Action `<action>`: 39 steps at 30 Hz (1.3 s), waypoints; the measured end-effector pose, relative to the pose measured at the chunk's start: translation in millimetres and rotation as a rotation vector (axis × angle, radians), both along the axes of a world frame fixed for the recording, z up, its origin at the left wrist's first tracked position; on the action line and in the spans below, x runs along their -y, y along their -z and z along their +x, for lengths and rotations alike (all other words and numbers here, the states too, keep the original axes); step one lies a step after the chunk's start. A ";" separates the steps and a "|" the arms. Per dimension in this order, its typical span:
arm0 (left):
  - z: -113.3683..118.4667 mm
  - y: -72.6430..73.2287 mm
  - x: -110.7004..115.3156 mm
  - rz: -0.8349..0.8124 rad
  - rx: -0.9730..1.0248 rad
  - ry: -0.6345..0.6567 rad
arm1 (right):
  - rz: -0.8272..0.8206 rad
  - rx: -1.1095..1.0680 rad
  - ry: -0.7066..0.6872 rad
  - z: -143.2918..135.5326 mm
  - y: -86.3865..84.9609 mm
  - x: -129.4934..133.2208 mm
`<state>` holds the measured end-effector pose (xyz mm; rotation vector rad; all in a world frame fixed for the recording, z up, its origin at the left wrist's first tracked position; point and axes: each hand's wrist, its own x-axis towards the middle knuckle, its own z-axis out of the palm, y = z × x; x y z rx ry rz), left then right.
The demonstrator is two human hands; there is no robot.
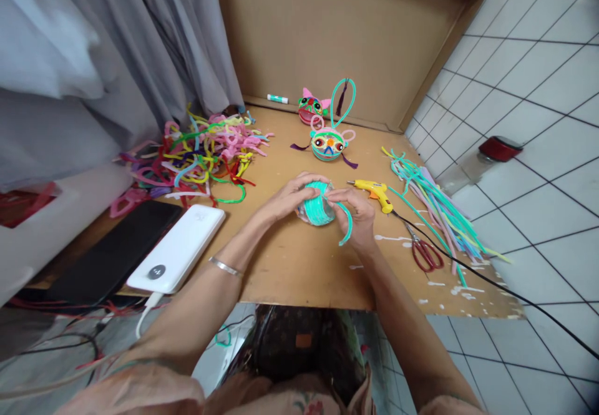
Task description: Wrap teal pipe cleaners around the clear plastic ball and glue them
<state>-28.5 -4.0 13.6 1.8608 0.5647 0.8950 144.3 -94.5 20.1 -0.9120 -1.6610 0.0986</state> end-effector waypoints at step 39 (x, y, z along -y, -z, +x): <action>5.3 -5.3 9.5 -0.028 0.050 -0.137 | -0.016 0.113 -0.019 -2.6 -0.9 3.9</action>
